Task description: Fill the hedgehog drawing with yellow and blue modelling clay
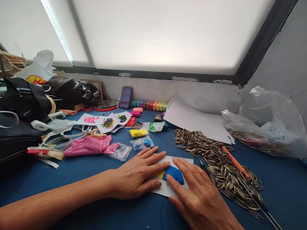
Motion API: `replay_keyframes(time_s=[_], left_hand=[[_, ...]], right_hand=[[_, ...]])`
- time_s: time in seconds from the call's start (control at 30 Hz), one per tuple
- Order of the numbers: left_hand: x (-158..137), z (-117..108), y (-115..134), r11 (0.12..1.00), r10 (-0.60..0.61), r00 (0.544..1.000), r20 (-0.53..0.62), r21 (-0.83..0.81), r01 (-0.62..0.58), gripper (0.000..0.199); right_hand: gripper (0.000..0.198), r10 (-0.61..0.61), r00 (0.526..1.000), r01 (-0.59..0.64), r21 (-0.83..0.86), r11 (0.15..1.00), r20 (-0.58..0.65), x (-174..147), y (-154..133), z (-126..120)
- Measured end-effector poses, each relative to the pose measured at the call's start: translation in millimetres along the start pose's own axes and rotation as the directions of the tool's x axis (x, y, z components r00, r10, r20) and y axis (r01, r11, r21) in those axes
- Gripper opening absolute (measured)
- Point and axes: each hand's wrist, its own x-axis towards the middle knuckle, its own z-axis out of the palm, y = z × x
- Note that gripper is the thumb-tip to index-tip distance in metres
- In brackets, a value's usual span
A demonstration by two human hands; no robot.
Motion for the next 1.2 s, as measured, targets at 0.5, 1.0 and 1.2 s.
replay_keyframes(time_s=[0.5, 1.0, 1.2], left_hand=[[-0.5, 0.0, 0.9, 1.0, 0.004, 1.0, -0.019, -0.008, -0.004, 0.057], [0.4, 0.3, 0.1, 1.0, 0.002, 1.0, -0.016, -0.02, -0.002, 0.061], [0.4, -1.3, 0.7, 1.0, -0.011, 1.0, 0.0, -0.027, 0.011, 0.063]], right_hand=[[0.027, -0.045, 0.997, 0.045, 0.002, 0.999, -0.055, 4.8, -4.2, -1.2], [0.032, -0.072, 0.994, 0.068, -0.049, 0.997, -0.079, 6.0, -3.4, -2.3], [0.033, -0.092, 0.993, 0.085, -0.088, 0.992, -0.068, 6.6, -3.1, -2.8]])
